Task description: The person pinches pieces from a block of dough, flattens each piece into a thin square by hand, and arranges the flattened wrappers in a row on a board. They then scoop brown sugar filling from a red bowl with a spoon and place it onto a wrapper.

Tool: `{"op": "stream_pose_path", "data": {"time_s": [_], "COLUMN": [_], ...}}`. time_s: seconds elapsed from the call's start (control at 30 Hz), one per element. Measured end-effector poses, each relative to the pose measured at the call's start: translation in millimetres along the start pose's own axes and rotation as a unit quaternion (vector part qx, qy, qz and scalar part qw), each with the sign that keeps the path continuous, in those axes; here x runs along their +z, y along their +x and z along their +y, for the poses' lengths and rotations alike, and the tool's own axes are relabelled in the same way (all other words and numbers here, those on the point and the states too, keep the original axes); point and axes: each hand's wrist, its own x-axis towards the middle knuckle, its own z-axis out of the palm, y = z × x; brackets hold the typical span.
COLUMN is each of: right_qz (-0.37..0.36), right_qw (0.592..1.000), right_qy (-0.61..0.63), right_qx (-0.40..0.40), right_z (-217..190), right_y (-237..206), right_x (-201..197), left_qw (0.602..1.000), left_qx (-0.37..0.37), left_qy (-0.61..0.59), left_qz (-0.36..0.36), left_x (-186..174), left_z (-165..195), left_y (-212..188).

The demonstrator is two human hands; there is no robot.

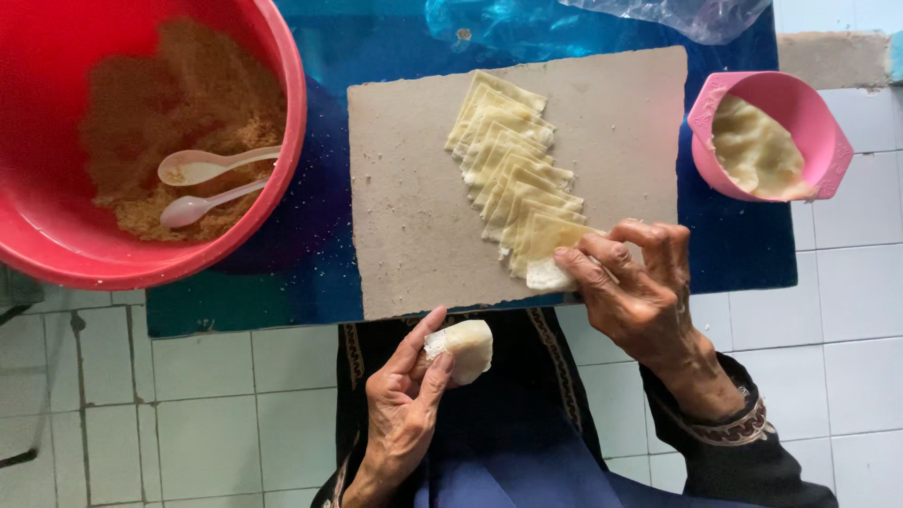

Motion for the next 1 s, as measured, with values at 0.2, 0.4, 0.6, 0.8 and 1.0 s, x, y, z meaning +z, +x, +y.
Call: {"op": "stream_pose_path", "data": {"time_s": [0.2,0.4,0.6,0.8,1.0], "right_qz": [-0.003,-0.014,0.002,0.009,0.044], "right_qw": [1.0,1.0,0.988,0.974,0.963], "right_qy": [0.024,0.012,0.128,0.211,0.235], "right_qx": [0.014,0.023,0.09,0.078,0.124], "right_z": [-0.1,-12.1,-44.5,-82.4,-87.6], "right_y": [-7.8,-2.3,-9.5,-21.7,-29.5], "right_x": [1.7,-3.6,-26.2,-5.9,6.1], "left_qw": [1.0,0.999,0.996,0.983,0.983], "left_qx": [0.005,0.01,0.03,0.086,0.061], "left_qy": [0.001,-0.03,-0.055,0.037,0.006], "left_qz": [-0.011,-0.014,-0.064,-0.16,-0.171], "left_x": [4.6,9.1,23.4,29.4,31.7], "left_z": [1.5,9.0,17.1,29.0,33.7], "left_y": [0.1,-0.1,-3.6,-10.6,-15.4]}}
